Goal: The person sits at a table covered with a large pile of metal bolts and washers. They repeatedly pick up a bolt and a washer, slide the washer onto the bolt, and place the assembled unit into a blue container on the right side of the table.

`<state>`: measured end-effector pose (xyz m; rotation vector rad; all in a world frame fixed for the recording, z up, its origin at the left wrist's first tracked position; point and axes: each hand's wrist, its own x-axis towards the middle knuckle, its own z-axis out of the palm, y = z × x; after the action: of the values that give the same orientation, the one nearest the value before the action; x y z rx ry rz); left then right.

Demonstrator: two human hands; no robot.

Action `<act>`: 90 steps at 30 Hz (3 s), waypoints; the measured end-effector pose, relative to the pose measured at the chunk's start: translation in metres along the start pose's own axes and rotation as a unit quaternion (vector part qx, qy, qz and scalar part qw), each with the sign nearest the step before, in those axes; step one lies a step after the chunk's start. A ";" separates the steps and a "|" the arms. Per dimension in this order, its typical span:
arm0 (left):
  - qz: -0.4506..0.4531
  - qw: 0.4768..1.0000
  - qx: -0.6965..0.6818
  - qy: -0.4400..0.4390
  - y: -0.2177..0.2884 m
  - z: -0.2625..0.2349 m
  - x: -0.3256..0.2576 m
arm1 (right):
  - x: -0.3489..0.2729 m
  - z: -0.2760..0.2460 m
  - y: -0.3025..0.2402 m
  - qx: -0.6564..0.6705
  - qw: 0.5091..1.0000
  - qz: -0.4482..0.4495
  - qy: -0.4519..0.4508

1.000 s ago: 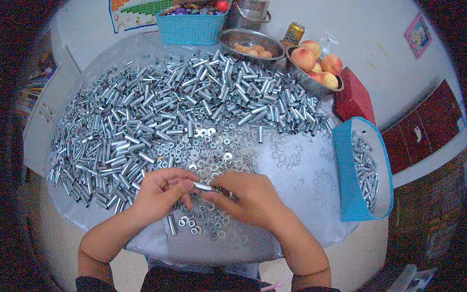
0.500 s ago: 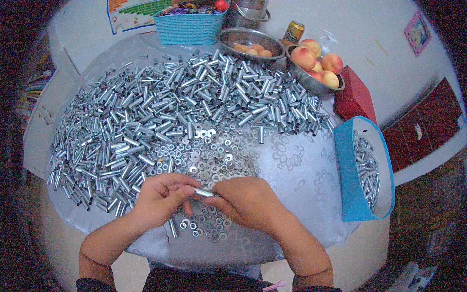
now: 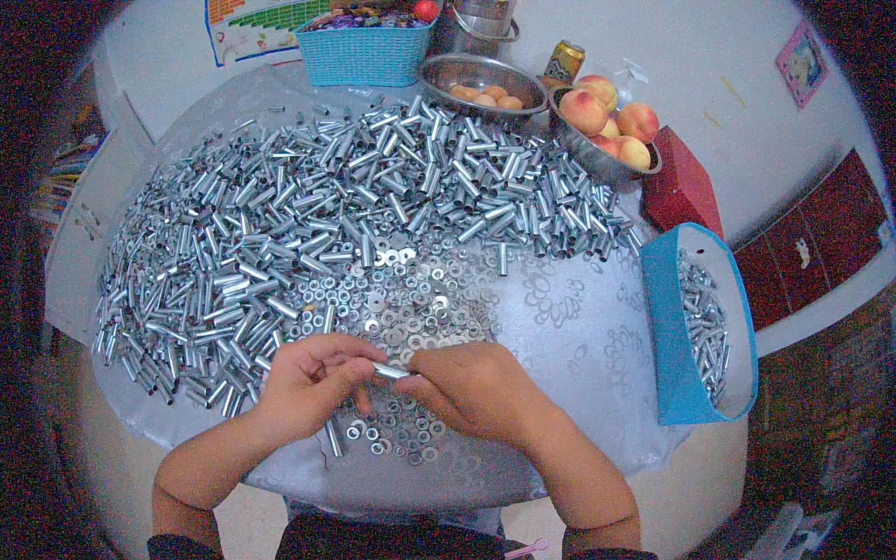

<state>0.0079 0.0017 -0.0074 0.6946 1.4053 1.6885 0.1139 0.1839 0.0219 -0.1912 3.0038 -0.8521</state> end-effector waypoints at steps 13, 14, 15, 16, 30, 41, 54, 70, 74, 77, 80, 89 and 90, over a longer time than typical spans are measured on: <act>0.025 1.000 -0.004 -0.004 0.005 0.001 -0.002 | 0.003 0.007 -0.005 0.056 0.996 0.007 0.070; 0.026 1.000 -0.010 -0.005 0.004 0.002 -0.002 | 0.003 0.006 -0.010 0.084 0.991 0.017 0.100; 0.027 1.000 -0.003 -0.002 0.003 0.001 -0.002 | 0.004 0.003 -0.011 0.048 0.996 0.004 0.080; 0.029 1.000 0.004 0.001 0.002 -0.001 -0.001 | 0.004 0.000 -0.011 0.013 0.998 -0.010 0.060; 0.054 0.997 0.049 0.019 0.001 -0.001 0.001 | 0.001 0.003 -0.005 -0.026 0.997 -0.034 0.064; 0.321 0.897 0.303 0.037 0.006 0.002 0.001 | -0.004 0.007 -0.009 0.085 0.995 0.000 0.043; 0.262 0.923 0.282 0.016 -0.004 0.003 -0.006 | 0.008 0.024 -0.010 -0.016 0.970 -0.214 0.114; 0.328 0.784 0.523 0.063 0.009 -0.006 0.003 | 0.006 0.018 -0.008 0.575 0.781 0.243 -0.028; 0.253 0.856 0.439 0.104 0.017 -0.010 0.002 | 0.000 -0.013 0.033 0.736 0.606 0.169 0.250; 0.235 0.863 0.436 0.094 0.020 -0.006 0.001 | -0.033 -0.061 0.080 0.691 0.546 -0.025 0.474; 0.250 0.855 0.445 0.091 0.018 -0.004 0.002 | -0.056 -0.087 0.088 0.743 0.480 -0.049 0.464; 0.259 0.750 0.571 0.211 0.023 -0.037 0.014 | -0.014 -0.044 0.067 0.760 0.557 0.069 0.328; 0.257 0.732 0.590 0.222 0.025 -0.042 0.015 | -0.010 -0.038 0.063 0.743 0.579 0.100 0.322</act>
<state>-0.0399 -0.0083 0.0057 1.5312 2.8889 1.1479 0.1153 0.2581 0.0211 0.5680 1.3440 -3.3026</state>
